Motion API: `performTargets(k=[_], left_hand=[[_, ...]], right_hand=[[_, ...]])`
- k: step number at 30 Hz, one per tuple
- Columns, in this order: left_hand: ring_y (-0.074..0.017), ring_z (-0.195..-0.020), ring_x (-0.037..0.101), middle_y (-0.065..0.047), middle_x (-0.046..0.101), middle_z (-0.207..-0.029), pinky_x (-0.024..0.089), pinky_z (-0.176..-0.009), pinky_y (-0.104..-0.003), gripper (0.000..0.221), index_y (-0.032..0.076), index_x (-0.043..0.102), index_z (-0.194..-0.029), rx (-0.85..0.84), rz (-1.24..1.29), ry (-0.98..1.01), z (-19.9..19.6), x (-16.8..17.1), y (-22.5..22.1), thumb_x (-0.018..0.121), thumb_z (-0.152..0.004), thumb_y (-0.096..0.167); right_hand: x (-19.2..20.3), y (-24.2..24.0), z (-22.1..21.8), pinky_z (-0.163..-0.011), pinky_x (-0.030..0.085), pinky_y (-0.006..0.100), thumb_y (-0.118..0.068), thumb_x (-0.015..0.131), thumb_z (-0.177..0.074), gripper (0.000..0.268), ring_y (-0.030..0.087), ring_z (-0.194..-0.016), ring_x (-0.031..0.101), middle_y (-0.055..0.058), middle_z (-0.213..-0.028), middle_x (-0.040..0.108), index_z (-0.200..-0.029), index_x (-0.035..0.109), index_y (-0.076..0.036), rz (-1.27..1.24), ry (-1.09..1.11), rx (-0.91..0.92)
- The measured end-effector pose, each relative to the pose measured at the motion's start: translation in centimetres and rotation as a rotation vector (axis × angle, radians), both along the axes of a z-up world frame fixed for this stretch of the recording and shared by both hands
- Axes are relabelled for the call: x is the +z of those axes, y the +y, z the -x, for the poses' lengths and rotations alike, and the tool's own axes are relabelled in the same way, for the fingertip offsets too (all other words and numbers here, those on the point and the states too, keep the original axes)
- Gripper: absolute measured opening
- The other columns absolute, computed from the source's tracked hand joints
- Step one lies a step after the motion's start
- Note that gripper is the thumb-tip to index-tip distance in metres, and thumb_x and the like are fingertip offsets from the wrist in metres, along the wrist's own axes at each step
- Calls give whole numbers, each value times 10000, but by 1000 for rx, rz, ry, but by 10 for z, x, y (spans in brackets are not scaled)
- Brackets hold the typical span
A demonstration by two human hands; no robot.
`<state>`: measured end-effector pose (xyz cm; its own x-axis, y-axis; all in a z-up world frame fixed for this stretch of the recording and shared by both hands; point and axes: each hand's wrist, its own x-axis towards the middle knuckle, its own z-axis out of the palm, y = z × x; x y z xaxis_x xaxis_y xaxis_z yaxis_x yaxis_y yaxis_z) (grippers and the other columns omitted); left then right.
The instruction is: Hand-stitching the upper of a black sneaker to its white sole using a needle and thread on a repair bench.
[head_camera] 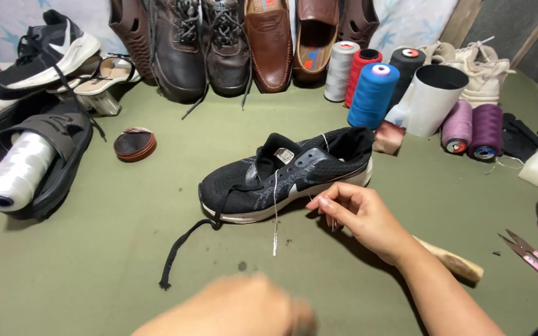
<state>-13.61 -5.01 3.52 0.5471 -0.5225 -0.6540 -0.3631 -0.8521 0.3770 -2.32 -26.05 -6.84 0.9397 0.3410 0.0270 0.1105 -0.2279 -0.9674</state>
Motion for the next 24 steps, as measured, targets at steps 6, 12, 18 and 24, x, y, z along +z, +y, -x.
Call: performTargets(k=[6,12,18,24], left_hand=[[-305,-1014,684,-96,736,-1028,530,-869,-416,313,139,665,-1103,529,605,-838,-73,-25,-3,759,-810,192],[-393,-1211,616,-195,679,-1160,506,-1015,-495,609,81,541,-1271,620,614,-822,-111,-58,-9,863,-763,174],[-362,-1170,624,-150,678,-1088,501,-997,-452,569,93,591,-1145,621,507,-776,-120,-54,-8,918,-702,238],[-394,-1079,675,-154,704,-1005,539,-902,-460,438,97,607,-1020,639,531,-751,-125,-59,-5,892,-703,197]], right_hand=[[-8,-1,-3,-592,489,247,-191,688,-950,186,121,-628,614,96,-949,830,-851,727,-39,-136,-58,14],[-16,-2,-8,-566,516,259,-141,740,-931,162,143,-617,658,124,-899,809,-847,737,-2,-211,-44,29],[-7,1,-5,-600,535,267,-138,735,-934,167,132,-641,657,108,-904,820,-836,740,-4,-164,-34,65],[-10,-1,-2,-636,551,284,-148,734,-940,173,131,-673,641,104,-911,811,-834,737,-11,-174,-48,83]])
